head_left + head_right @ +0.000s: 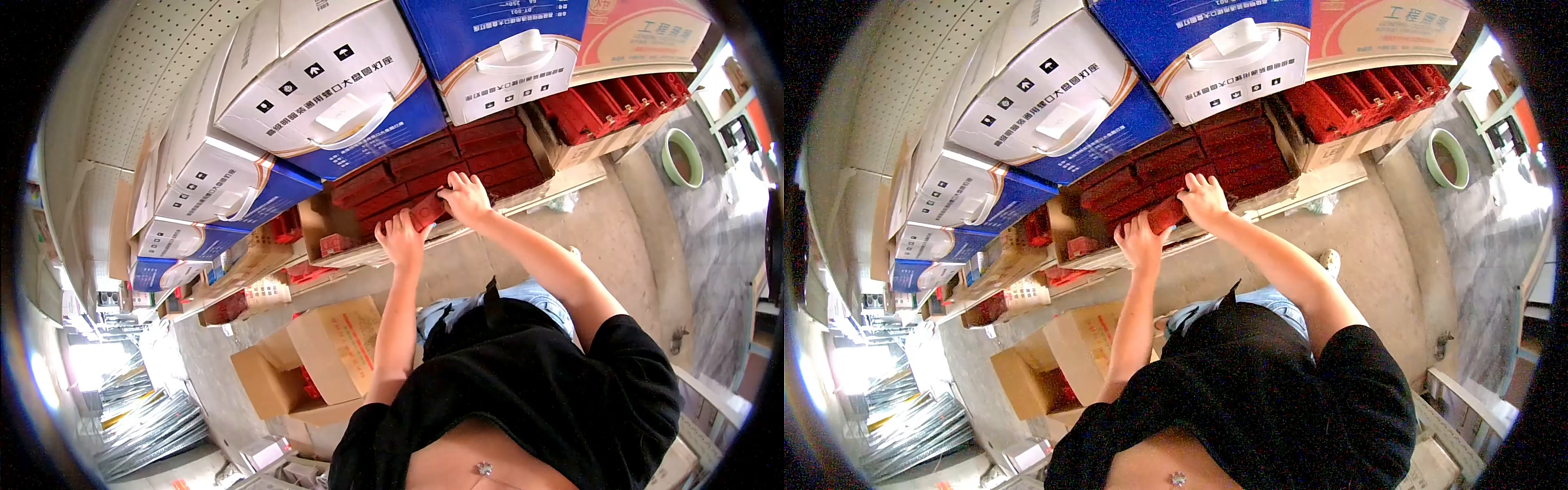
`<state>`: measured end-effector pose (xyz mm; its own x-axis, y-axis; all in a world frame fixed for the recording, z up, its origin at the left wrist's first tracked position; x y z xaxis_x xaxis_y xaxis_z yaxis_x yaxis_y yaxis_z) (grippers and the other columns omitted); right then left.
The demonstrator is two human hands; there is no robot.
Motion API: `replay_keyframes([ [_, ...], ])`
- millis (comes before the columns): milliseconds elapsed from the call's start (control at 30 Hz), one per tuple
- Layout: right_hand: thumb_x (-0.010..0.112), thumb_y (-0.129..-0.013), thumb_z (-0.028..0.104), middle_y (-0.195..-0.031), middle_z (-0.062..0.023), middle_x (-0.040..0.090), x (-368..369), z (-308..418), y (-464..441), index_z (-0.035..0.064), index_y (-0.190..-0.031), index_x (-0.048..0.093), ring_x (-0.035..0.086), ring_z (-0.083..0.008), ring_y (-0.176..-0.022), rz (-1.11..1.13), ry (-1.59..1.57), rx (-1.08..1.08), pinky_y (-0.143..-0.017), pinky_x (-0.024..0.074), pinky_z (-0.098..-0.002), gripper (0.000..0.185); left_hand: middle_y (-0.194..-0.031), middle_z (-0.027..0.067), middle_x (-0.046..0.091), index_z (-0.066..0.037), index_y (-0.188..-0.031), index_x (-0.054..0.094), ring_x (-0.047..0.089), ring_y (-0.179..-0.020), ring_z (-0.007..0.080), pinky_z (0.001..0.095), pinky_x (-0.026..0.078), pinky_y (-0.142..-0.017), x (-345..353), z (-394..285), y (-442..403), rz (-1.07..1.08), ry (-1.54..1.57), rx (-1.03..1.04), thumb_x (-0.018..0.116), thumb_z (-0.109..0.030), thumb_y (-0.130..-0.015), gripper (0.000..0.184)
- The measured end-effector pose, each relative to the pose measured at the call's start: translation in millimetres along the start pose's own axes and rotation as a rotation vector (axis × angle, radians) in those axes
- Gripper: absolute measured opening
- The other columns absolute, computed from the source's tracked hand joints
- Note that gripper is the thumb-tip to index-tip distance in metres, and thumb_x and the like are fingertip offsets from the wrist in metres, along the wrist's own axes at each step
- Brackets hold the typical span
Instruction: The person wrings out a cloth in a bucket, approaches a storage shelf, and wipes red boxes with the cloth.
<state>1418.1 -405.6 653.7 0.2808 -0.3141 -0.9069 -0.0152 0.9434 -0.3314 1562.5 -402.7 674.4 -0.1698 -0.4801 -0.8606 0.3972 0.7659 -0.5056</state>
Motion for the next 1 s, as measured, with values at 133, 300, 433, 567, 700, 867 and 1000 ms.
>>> replay_keyframes([
  [133, 0.067, -0.066, 0.020, -0.093, -0.0042, 0.051, 5, 3, 7, 0.0160, -0.083, 0.070, 0.050, -0.0213, -0.096, 0.063, -0.010, -0.002, -0.077, 0.0398, -0.0366, 0.018, -0.083, 0.0031, 0.065, -0.011, -0.096, 0.062, 0.059, -0.080, 0.0202, 0.0420, 0.036, -0.087, 9, 5, 1, 0.087, -0.001, -0.022, 0.081, -0.049, -0.052, 0.061],
  [300, 0.067, -0.064, 0.022, -0.094, -0.0043, 0.052, 7, 1, 18, 0.0176, -0.077, 0.069, 0.050, -0.0218, -0.099, 0.223, -0.023, -0.065, -0.080, 0.0406, -0.0368, 0.014, -0.086, 0.0021, 0.065, -0.011, -0.097, 0.062, 0.059, -0.081, 0.0206, 0.0422, 0.034, -0.091, 12, 0, -4, 0.122, -0.007, -0.001, 0.081, -0.046, -0.055, 0.058],
  [433, 0.066, -0.067, 0.020, -0.091, -0.0039, 0.052, -1, -4, 26, 0.0185, -0.080, 0.071, 0.054, -0.0206, -0.095, 0.229, -0.224, -0.005, -0.080, 0.0428, -0.0365, 0.014, -0.089, 0.0011, 0.063, -0.011, -0.103, 0.061, 0.057, -0.083, 0.0183, 0.0457, 0.033, -0.094, 14, 2, -3, 0.081, 0.007, 0.035, 0.079, -0.046, -0.055, 0.061],
  [567, 0.067, -0.068, 0.016, -0.090, -0.0037, 0.050, -20, -8, 14, 0.0169, -0.087, 0.070, 0.053, -0.0209, -0.091, -0.064, -0.331, 0.096, -0.077, 0.0428, -0.0364, 0.019, -0.090, 0.0012, 0.063, -0.011, -0.102, 0.060, 0.057, -0.083, 0.0186, 0.0460, 0.033, -0.094, 17, 3, -1, 0.119, 0.009, 0.012, 0.078, -0.046, -0.057, 0.060],
  [700, 0.068, -0.068, 0.017, -0.091, -0.0037, 0.049, 1, -5, 9, 0.0151, -0.091, 0.069, 0.051, -0.0222, -0.090, -0.075, -0.226, 0.066, -0.072, 0.0412, -0.0374, 0.023, -0.090, 0.0013, 0.064, -0.011, -0.100, 0.061, 0.057, -0.084, 0.0185, 0.0457, 0.034, -0.093, 19, 2, -2, 0.145, 0.003, 0.015, 0.078, -0.046, -0.057, 0.058],
  [867, 0.067, -0.066, 0.017, -0.091, -0.0053, 0.050, 1, 8, 21, 0.0116, -0.090, 0.068, 0.052, -0.0226, -0.090, -0.114, -0.218, 0.005, -0.075, 0.0417, -0.0373, 0.024, -0.093, 0.0019, 0.064, -0.010, -0.105, 0.061, 0.058, -0.086, 0.0189, 0.0457, 0.035, -0.093, 23, 2, -2, 0.184, 0.008, 0.008, 0.077, -0.048, -0.059, 0.062],
  [1000, 0.066, -0.068, 0.019, -0.097, -0.0075, 0.051, 1, 10, 28, 0.0120, -0.091, 0.069, 0.053, -0.0241, -0.093, -0.105, -0.269, 0.024, -0.077, 0.0422, -0.0379, 0.024, -0.096, 0.0030, 0.064, -0.009, -0.108, 0.060, 0.058, -0.088, 0.0198, 0.0456, 0.034, -0.093, 24, 2, -1, 0.189, 0.000, 0.057, 0.075, -0.049, -0.060, 0.065],
])
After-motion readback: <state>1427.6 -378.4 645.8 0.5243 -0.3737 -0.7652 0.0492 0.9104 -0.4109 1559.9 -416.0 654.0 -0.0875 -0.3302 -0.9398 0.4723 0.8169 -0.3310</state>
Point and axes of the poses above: each hand's wrist, its own y-axis away from the middle knuckle, its own x-axis out of the palm, z = x × y, the point moved 8 cm from there along -y, towards the middle knuckle
